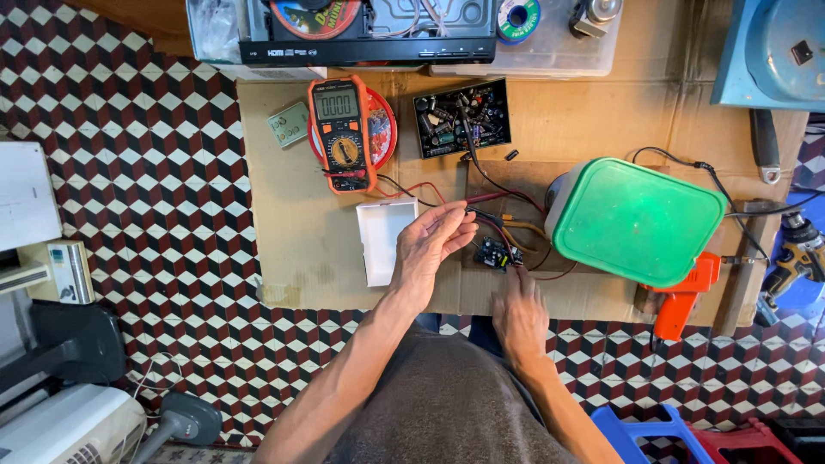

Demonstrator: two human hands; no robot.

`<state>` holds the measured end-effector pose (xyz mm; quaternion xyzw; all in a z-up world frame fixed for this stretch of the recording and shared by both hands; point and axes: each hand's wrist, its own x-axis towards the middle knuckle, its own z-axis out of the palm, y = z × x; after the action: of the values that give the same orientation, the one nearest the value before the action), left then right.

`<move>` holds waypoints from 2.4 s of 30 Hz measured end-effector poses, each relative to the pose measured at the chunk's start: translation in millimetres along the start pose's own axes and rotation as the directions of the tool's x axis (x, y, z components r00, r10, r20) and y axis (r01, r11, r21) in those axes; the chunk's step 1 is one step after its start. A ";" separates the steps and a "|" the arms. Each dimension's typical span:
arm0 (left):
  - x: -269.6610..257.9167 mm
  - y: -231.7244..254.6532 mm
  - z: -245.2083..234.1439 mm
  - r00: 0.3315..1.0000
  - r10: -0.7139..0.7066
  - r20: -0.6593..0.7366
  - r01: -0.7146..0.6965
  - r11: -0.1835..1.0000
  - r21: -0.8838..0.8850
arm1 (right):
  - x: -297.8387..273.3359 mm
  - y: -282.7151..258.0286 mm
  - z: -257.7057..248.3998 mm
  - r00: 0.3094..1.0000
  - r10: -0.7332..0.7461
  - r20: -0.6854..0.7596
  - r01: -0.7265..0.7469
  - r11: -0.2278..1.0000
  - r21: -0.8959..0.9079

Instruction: The person selects small electronic components from a container and places them onto a circuit board. They use a multimeter to test connections and a hot air gun to heat the board, likely for soldering or reflowing. The person handles the circuit board and a disassembled car stereo unit throughout the process.

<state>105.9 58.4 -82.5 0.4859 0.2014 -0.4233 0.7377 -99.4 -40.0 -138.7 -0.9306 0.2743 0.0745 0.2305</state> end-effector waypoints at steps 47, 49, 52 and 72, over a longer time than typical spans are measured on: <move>-72.5 -17.5 159.8 0.957 0.203 0.209 -0.184 0.977 -0.105 | 70.3 49.4 -229.9 0.992 0.048 0.115 -0.124 0.375 0.919; -70.3 -27.1 169.0 0.956 0.232 0.180 -0.212 0.970 -0.120 | 72.6 55.7 -233.6 1.000 0.005 -0.007 0.002 0.683 0.731; -65.0 -41.9 178.5 0.950 0.295 0.101 -0.288 0.955 -0.075 | 78.4 67.4 -235.4 0.998 -0.051 -0.048 0.070 0.724 0.686; -54.4 -74.6 222.1 0.847 0.513 0.140 -0.530 0.836 0.143 | 65.0 129.2 -245.1 0.932 -0.254 0.258 -0.358 -0.536 0.764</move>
<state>-11.2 -128.0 14.5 0.5645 -0.0124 -0.2452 0.7881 -112.3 -282.1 10.3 -0.1870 0.2016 -0.0305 0.9610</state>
